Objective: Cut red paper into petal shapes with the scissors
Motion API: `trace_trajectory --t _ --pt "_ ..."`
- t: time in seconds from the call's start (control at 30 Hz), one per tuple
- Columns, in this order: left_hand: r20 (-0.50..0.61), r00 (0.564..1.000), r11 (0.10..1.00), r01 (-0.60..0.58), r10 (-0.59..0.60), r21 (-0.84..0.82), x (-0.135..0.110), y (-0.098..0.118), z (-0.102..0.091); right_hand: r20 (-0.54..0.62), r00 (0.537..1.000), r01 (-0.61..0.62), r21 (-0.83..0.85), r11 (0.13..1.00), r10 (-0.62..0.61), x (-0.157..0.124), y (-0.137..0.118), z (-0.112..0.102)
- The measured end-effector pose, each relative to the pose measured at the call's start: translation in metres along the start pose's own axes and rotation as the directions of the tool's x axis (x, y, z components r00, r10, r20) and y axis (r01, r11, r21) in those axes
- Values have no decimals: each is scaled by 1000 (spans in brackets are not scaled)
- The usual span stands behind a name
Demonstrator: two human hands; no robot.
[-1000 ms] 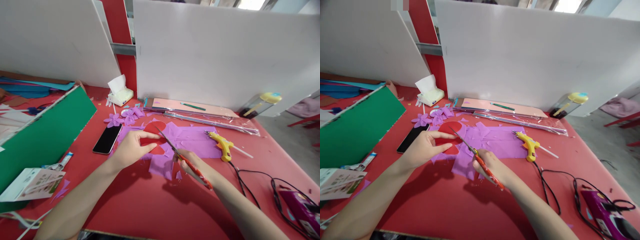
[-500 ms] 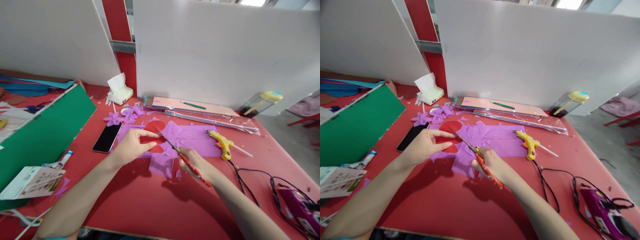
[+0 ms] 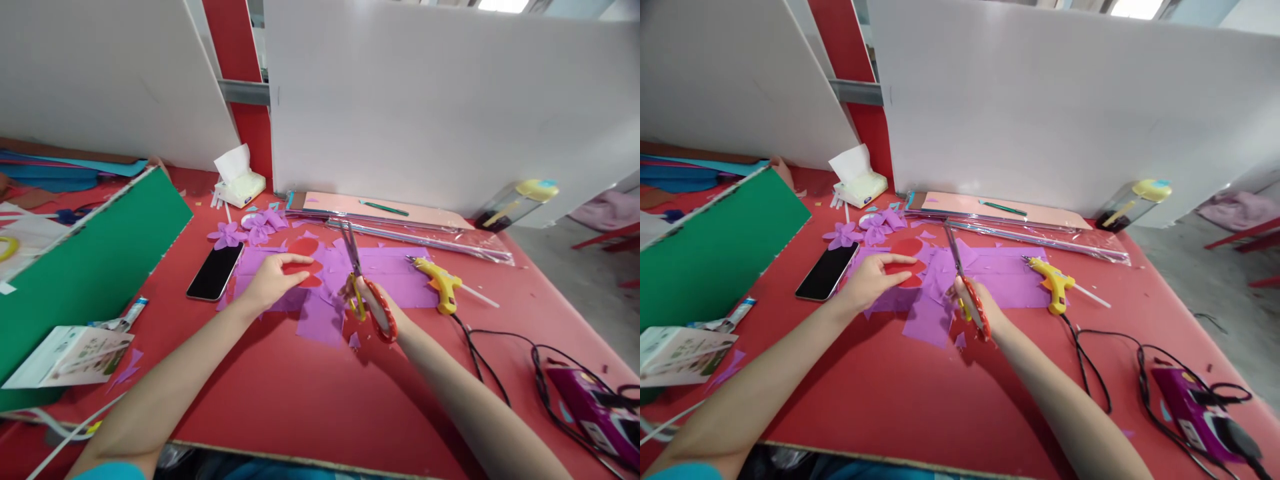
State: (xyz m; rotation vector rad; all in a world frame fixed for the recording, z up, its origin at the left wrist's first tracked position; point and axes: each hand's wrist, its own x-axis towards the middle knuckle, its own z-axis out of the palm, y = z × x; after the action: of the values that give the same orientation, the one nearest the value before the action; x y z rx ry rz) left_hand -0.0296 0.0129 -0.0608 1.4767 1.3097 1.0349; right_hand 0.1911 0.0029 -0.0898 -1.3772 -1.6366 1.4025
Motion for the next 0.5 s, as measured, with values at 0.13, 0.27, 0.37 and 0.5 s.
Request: trace_trajectory --t 0.13,0.27,0.37,0.5 --pt "139 990 1000 27 -27 5 -12 -12 22 -94 994 78 268 960 -54 13 12 16" --pt "182 983 998 -22 12 53 -27 -23 35 -242 952 234 177 956 -188 21 18 25" --pt "158 987 998 -35 27 50 -36 -30 39 -273 915 331 84 940 -298 23 19 29" --pt "164 986 998 -29 18 64 -42 -34 40 -274 885 399 31 916 -376 21 21 33"
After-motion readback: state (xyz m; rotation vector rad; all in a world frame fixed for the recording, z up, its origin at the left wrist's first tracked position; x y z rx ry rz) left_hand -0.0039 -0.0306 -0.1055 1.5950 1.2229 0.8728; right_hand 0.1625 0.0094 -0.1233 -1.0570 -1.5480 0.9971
